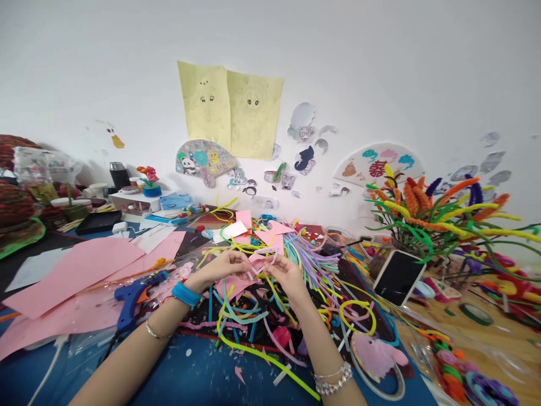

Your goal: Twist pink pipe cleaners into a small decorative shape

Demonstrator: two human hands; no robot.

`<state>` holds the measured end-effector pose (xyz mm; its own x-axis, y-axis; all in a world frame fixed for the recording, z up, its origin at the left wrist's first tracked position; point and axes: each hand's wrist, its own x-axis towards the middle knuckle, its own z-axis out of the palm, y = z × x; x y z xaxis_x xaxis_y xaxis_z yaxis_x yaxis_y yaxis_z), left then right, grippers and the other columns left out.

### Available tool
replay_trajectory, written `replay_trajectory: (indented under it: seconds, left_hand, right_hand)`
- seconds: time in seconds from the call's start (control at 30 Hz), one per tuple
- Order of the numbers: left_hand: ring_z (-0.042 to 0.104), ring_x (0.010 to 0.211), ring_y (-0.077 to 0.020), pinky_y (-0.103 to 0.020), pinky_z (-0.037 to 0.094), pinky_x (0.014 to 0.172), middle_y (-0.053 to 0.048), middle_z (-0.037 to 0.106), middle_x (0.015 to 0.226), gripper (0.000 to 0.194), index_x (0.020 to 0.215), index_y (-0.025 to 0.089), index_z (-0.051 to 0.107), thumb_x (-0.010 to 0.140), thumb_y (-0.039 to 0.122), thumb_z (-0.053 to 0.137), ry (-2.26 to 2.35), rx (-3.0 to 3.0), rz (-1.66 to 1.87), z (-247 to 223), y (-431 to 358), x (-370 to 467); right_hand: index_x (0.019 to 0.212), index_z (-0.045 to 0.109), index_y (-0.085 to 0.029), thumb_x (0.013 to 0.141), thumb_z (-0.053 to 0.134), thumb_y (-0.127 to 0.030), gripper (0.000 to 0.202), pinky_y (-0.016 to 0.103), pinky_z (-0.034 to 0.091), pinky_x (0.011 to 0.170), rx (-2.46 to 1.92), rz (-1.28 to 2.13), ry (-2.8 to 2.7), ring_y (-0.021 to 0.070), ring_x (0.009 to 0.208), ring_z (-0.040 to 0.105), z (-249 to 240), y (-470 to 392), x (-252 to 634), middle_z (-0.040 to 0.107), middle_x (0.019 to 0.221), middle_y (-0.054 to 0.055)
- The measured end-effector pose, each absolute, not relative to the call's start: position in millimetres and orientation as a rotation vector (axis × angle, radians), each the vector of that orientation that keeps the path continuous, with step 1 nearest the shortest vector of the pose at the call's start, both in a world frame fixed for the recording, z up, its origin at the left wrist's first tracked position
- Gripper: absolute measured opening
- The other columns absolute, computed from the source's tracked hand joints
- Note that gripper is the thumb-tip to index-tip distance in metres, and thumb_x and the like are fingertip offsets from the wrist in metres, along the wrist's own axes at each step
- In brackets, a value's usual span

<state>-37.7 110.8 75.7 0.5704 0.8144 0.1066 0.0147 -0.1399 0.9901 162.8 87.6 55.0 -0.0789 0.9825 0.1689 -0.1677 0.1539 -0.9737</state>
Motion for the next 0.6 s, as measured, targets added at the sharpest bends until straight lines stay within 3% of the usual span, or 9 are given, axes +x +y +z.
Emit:
replay_trajectory:
  seconds: [0.27,0.6]
  left_hand:
    - [0.064,0.063,-0.0129,-0.027,0.050,0.067,-0.004,0.067,0.070,0.024,0.079,0.012,0.060,0.077,0.036,0.062,0.728,1.575,0.860,75.1,111.5,-36.9]
    - [0.060,0.058,-0.0114,-0.021,0.046,0.061,-0.002,0.067,0.064,0.025,0.074,0.012,0.070,0.074,0.036,0.065,0.720,1.730,0.619,77.0,103.4,-31.4]
  right_hand:
    - [0.089,0.060,-0.019,0.063,0.075,-0.039,0.036,0.034,0.055,0.075,-0.936,1.202,-1.137,0.0166,0.071,0.067,56.2,88.7,163.0,0.069,0.082,0.003]
    - [0.081,0.051,-0.022,0.070,0.070,-0.040,0.029,0.029,0.054,0.059,-0.913,1.193,-1.322,0.0140,0.056,0.064,60.4,81.3,156.7,0.070,0.073,0.000]
